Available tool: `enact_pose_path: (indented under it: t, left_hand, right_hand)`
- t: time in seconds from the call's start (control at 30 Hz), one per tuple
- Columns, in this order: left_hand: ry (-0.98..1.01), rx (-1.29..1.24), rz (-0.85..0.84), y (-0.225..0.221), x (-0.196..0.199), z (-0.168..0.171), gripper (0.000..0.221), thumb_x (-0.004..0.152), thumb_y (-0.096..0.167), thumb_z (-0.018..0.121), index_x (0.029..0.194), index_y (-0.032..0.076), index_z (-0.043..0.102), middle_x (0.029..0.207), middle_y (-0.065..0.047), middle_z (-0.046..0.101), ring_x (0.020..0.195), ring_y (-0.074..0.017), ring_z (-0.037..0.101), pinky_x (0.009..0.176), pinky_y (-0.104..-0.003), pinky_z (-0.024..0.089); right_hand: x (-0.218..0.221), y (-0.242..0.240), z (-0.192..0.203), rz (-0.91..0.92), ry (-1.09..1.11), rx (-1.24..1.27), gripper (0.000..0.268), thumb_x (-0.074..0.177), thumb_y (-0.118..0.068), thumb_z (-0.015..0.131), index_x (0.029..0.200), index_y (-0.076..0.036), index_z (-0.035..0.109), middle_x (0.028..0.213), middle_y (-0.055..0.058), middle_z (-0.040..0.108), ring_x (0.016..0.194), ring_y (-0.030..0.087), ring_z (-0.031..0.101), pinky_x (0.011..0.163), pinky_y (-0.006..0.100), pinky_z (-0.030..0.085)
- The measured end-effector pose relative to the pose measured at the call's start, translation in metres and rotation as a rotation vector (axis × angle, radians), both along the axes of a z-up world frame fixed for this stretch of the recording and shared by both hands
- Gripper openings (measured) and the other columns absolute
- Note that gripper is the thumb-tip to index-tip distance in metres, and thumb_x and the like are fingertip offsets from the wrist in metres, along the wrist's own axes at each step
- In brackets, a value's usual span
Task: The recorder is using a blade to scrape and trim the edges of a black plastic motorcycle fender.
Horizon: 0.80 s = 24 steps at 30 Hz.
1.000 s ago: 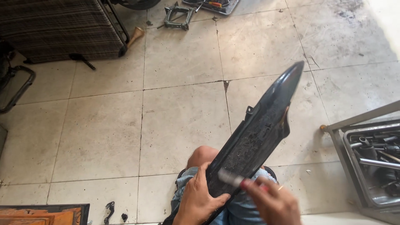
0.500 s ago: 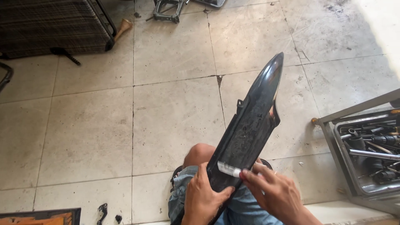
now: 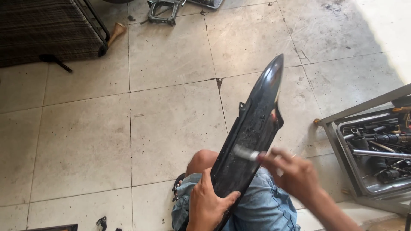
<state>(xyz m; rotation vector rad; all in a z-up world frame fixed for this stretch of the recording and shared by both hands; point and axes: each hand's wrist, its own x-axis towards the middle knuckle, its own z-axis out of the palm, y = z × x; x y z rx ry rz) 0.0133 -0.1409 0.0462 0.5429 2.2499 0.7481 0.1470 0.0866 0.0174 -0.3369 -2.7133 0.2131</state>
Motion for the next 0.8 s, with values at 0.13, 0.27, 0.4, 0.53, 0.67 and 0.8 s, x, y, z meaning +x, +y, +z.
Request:
enact_pose_path:
  t: [0.13, 0.27, 0.4, 0.53, 0.67, 0.8]
  left_hand:
    - [-0.022, -0.044, -0.012, 0.002, 0.003, -0.001, 0.081, 0.071, 0.042, 0.093, 0.129, 0.009, 0.045, 0.105, -0.014, 0.071, 0.091, -0.0323, 0.076, 0.086, -0.046, 0.06]
    - [0.015, -0.014, -0.033, 0.007, 0.001, 0.001, 0.078, 0.069, 0.042, 0.092, 0.126, 0.011, 0.049, 0.103, -0.013, 0.074, 0.087, -0.032, 0.077, 0.082, -0.046, 0.059]
    - [-0.02, -0.046, -0.026, 0.01, 0.0, 0.003, 0.08, 0.069, 0.043, 0.093, 0.129, 0.013, 0.048, 0.102, -0.012, 0.076, 0.087, -0.0309, 0.077, 0.082, -0.045, 0.059]
    - [-0.023, -0.045, -0.036, 0.007, 0.002, 0.0, 0.084, 0.072, 0.043, 0.093, 0.132, 0.009, 0.046, 0.109, -0.014, 0.072, 0.095, -0.0323, 0.076, 0.089, -0.046, 0.058]
    - [-0.032, -0.058, -0.054, 0.009, 0.003, 0.003, 0.082, 0.074, 0.043, 0.092, 0.13, 0.009, 0.044, 0.105, -0.014, 0.072, 0.09, -0.032, 0.077, 0.085, -0.046, 0.061]
    - [-0.026, -0.058, -0.061, 0.007, 0.004, -0.003, 0.079, 0.072, 0.044, 0.091, 0.128, 0.012, 0.046, 0.104, -0.009, 0.07, 0.09, -0.0281, 0.076, 0.085, -0.044, 0.059]
  right_hand:
    - [-0.001, -0.013, 0.008, -0.025, -0.007, 0.022, 0.015, 0.087, -0.028, 0.073, 0.097, -0.017, 0.072, 0.094, 0.003, 0.07, 0.031, 0.004, 0.041, 0.023, 0.023, 0.029]
    - [-0.004, -0.028, 0.029, 0.182, 0.024, -0.105, 0.018, 0.088, -0.032, 0.069, 0.104, -0.027, 0.074, 0.092, 0.0, 0.07, 0.05, 0.008, 0.063, 0.033, 0.025, 0.049]
    - [-0.004, -0.006, 0.009, 0.182, 0.012, 0.025, 0.017, 0.092, -0.029, 0.063, 0.106, -0.029, 0.072, 0.097, 0.002, 0.071, 0.047, 0.005, 0.059, 0.03, 0.021, 0.047]
    - [0.003, 0.029, 0.012, -0.057, -0.015, -0.039, 0.014, 0.092, -0.029, 0.068, 0.1, -0.021, 0.075, 0.091, 0.0, 0.073, 0.035, 0.006, 0.049, 0.025, 0.023, 0.034]
    - [0.012, 0.037, -0.011, 0.061, -0.019, -0.039, 0.015, 0.096, -0.027, 0.06, 0.106, -0.024, 0.07, 0.088, 0.0, 0.069, 0.038, 0.005, 0.046, 0.024, 0.021, 0.034]
    - [0.003, 0.017, 0.009, 0.087, -0.017, -0.061, 0.016, 0.086, -0.026, 0.071, 0.102, -0.026, 0.073, 0.084, -0.002, 0.068, 0.039, 0.004, 0.051, 0.027, 0.019, 0.038]
